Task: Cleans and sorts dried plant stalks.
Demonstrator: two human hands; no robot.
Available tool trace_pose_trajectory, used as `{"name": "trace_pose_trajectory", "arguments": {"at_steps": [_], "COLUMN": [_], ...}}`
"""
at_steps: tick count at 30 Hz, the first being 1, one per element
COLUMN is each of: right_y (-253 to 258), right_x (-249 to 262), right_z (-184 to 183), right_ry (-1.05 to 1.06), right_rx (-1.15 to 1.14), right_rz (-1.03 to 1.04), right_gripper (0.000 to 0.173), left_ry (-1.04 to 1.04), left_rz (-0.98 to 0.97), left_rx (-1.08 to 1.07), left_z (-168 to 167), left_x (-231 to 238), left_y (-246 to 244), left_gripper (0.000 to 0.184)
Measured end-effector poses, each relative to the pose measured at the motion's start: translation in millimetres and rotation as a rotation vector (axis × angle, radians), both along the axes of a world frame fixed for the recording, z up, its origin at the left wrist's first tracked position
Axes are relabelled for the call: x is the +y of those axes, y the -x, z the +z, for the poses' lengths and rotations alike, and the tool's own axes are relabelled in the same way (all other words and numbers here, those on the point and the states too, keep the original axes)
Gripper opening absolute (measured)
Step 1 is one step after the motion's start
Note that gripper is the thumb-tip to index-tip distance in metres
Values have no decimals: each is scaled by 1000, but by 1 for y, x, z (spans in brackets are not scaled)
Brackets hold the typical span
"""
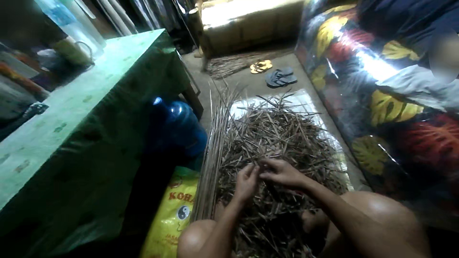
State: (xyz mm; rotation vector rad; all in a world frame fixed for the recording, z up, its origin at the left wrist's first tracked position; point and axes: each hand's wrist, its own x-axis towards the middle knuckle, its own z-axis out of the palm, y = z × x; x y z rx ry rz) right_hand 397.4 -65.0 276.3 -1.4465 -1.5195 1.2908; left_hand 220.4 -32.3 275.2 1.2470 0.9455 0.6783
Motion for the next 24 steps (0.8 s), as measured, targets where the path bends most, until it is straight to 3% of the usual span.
{"name": "trace_pose_trajectory", "arguments": {"at_steps": [7, 12, 15, 17, 19, 21, 24], "right_y": [-9, -12, -6, 2, 8, 6, -16], "right_x": [2, 4, 4, 4, 5, 7, 11], "right_z": [-8, -13, -20, -15, -6, 5, 16], "right_ry": [42, 25, 86, 171, 276, 384, 422], "right_rx": [-24, -99, -86, 5, 152, 324, 666], "right_rz": [90, 147, 65, -68, -172, -185, -191], "right_gripper": [8, 12, 18, 29, 26, 24, 39], "left_ry": [-60, -29, -35, -117, -212, -284, -331], "left_rz": [50, 128, 210, 269, 325, 373, 407], "left_rx": [-50, -107, -180, -183, -177, -176, -174], "left_z": [5, 21, 29, 29, 27, 25, 23], "left_x": [4, 17, 25, 29, 32, 34, 36], "left_y": [4, 14, 21, 24, 27, 29, 32], "left_gripper": [20, 26, 33, 32, 32, 31, 29]}}
